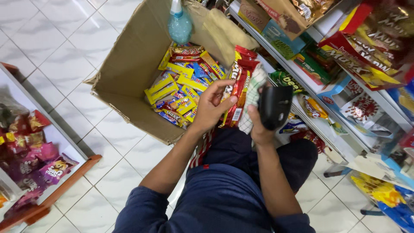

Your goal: The person picks up snack bars from a cardboard box, scans them with a handheld scanner, and places some items onto a store shelf.

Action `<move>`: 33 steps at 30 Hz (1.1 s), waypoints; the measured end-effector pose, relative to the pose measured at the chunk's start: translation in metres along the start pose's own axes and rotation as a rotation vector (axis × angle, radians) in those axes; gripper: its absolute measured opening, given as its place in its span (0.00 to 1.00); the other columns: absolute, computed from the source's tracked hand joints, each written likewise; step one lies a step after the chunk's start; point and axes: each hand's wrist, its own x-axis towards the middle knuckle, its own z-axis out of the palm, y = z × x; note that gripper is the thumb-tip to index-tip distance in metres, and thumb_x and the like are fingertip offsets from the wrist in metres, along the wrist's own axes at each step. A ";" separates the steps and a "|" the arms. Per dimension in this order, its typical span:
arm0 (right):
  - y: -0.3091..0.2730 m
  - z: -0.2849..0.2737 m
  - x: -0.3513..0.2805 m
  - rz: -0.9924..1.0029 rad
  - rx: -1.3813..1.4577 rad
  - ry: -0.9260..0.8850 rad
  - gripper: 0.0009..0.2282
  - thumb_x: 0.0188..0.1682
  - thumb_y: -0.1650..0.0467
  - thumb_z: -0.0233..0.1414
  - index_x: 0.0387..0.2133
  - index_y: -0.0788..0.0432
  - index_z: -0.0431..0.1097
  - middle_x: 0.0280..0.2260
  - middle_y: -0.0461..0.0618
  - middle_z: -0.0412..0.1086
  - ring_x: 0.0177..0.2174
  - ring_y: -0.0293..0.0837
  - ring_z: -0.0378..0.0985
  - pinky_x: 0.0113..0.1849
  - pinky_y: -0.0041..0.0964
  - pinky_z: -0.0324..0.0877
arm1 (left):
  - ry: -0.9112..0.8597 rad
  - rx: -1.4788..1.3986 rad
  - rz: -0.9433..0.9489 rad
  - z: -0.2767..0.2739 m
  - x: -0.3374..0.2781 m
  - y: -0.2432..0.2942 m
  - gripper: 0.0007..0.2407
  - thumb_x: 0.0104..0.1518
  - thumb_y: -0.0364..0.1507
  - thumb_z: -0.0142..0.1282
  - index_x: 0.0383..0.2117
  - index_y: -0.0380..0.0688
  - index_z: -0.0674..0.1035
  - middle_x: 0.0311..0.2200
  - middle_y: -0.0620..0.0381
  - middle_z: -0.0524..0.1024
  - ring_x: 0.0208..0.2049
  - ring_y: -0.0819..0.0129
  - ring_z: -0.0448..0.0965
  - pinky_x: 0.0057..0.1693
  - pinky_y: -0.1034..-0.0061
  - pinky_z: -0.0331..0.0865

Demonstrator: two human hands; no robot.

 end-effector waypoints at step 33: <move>-0.003 -0.009 0.039 0.336 -0.249 -0.197 0.20 0.45 0.74 0.68 0.49 0.66 0.70 0.40 0.51 0.72 0.37 0.40 0.75 0.41 0.34 0.73 | 0.089 -0.330 -0.235 -0.051 -0.013 0.002 0.20 0.66 0.29 0.48 0.63 0.34 0.65 0.54 0.46 0.75 0.56 0.64 0.77 0.64 0.69 0.68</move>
